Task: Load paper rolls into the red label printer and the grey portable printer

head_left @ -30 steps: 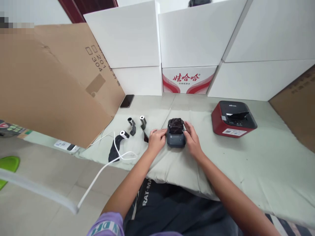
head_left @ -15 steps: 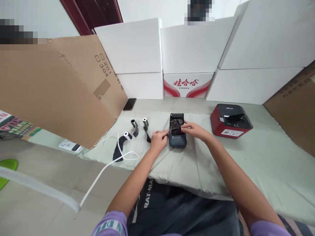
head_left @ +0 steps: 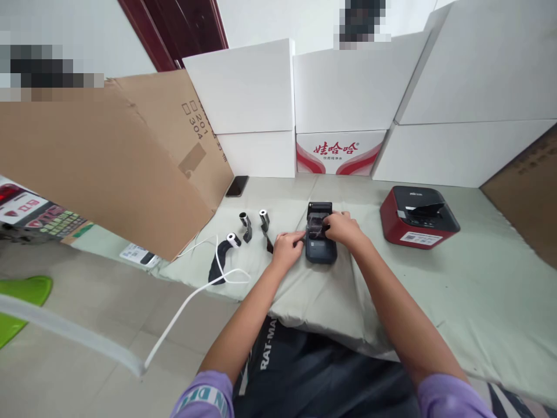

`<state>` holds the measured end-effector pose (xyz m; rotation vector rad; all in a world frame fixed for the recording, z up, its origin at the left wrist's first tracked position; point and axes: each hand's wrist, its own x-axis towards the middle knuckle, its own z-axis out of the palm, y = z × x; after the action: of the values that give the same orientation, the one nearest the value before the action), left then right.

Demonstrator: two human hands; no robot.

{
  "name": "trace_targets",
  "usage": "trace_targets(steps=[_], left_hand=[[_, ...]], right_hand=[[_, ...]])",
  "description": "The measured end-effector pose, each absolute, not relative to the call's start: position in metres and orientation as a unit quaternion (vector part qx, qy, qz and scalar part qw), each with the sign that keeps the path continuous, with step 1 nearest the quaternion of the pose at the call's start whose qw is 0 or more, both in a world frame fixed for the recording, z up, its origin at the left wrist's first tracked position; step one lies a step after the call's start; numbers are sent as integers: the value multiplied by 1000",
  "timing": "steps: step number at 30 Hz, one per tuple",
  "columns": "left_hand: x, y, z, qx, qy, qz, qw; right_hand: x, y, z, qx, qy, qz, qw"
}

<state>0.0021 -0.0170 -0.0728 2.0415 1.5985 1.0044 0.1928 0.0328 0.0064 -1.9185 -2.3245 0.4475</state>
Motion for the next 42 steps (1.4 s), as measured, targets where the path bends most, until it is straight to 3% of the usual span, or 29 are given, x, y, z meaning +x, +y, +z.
trace_targets(steps=[4,10,17,23,28,37,42], left_hand=[[2,-15,-73,722,566,353,185],[1,-14,-71,721,571,344,188],[0,-11,-73,719,570,352,186],[0,-11,-74,718,567,357,187],[0,-11,-71,710,574,358,194],[-1,-9,-76,718,584,345,155],[1,-9,-70,710,589,342,180]], right_hand=[[193,32,3,-624,-767,151,26],[203,36,0,-597,-782,159,84],[221,18,63,-503,-832,153,175],[207,7,99,-510,-814,195,198],[190,15,90,-511,-783,239,264],[154,26,61,-436,-652,494,375],[130,26,47,-455,-662,463,375]])
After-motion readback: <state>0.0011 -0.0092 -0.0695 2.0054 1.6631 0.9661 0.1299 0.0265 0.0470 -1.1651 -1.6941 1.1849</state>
